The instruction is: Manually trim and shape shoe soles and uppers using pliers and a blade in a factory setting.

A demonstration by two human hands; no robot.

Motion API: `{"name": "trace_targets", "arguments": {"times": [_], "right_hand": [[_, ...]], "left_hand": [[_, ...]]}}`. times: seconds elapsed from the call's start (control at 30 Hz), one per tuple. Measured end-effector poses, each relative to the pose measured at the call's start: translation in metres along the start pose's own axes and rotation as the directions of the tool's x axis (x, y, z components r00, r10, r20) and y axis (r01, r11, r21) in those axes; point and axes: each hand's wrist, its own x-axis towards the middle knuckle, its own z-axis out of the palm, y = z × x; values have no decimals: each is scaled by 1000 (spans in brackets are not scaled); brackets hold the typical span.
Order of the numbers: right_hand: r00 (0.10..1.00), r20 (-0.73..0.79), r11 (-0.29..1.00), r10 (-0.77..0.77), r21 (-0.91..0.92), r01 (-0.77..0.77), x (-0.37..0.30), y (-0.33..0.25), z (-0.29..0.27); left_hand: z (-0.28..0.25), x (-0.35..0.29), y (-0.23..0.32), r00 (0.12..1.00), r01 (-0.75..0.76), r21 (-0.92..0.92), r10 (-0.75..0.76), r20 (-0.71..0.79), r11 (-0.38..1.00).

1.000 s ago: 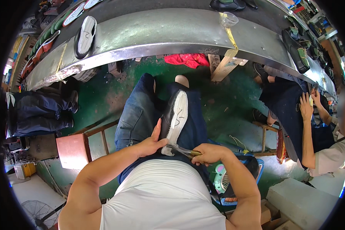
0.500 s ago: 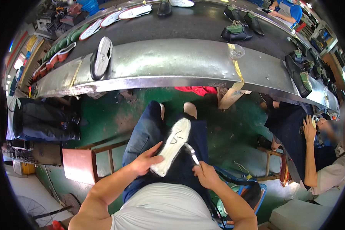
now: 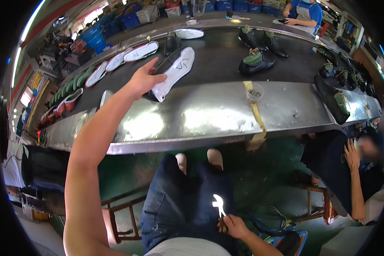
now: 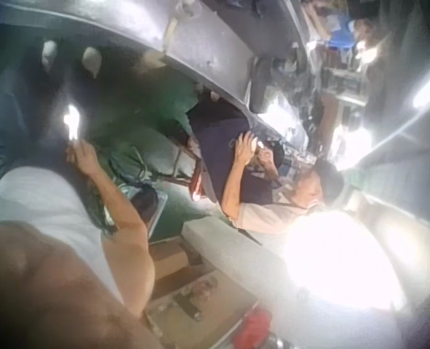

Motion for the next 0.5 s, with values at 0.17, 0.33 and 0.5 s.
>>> {"name": "trace_targets", "arguments": {"times": [0.17,0.33,0.5], "right_hand": [[1000,-13,998,15,68,-14,-1,-14,2],[996,3,992,93,88,-93,5,-19,-6],[990,40,986,134,98,-137,13,-19,-16]], "left_hand": [[49,93,-81,849,-375,833,512,132,407],[35,106,-91,979,-201,664,163,119,720],[-74,81,-141,951,263,847,27,-309,462]]}}
